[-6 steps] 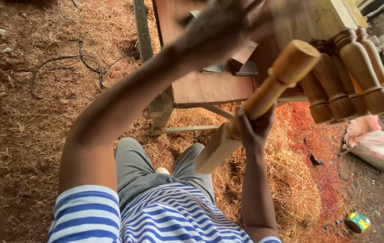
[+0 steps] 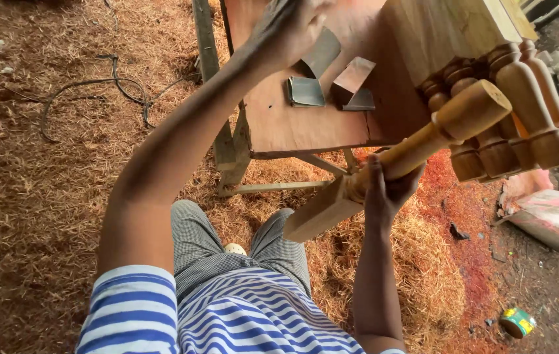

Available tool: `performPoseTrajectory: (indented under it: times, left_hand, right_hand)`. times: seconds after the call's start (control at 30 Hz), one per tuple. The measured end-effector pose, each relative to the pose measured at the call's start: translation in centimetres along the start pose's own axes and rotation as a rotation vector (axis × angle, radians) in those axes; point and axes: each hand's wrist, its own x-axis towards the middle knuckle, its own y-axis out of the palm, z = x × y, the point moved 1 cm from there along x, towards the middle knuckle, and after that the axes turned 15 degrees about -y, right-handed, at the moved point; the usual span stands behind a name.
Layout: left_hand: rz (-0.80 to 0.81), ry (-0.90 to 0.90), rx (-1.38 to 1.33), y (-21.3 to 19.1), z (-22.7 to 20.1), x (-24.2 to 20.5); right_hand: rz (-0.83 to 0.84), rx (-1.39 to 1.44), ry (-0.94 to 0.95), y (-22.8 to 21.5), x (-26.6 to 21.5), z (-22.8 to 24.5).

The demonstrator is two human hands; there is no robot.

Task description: Manual sanding of wooden furniture legs using sandpaper at a workbench.

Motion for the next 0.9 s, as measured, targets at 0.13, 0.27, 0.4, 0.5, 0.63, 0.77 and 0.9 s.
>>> performPoseTrajectory:
  times: [0.13, 0.27, 0.4, 0.5, 0.63, 0.77, 0.9]
  left_hand:
    - [0.118, -0.214, 0.061, 4.6, 3.6, 0.1]
    - [0.236, -0.384, 0.295, 8.8, 5.2, 0.0]
    - [-0.169, -0.058, 0.47, 10.7, 1.1, -0.3]
    - [0.282, 0.316, 0.382, 9.9, -5.7, -2.0]
    - [0.249, 0.413, 0.364, 12.7, -6.5, -4.1]
    - [0.648, 0.049, 0.465, 14.6, -2.6, -2.5]
    - [0.689, -0.125, 0.253, 13.2, -1.0, -1.0]
  right_hand:
    - [-0.059, 0.011, 0.063, 0.3, 0.2, 1.4]
    - [-0.121, 0.118, 0.088, 0.2, 0.0, 1.4]
    - [-0.183, 0.268, 0.082, -0.2, 0.2, 0.8]
    - [-0.196, 0.292, 0.079, -0.9, -0.3, -0.7]
    - [-0.179, 0.252, 0.049, -1.5, -0.7, -1.2]
    - [-0.177, 0.224, 0.019, -2.1, -0.6, -0.6]
    - [-0.212, 0.233, 0.053, -2.2, -0.2, -0.4]
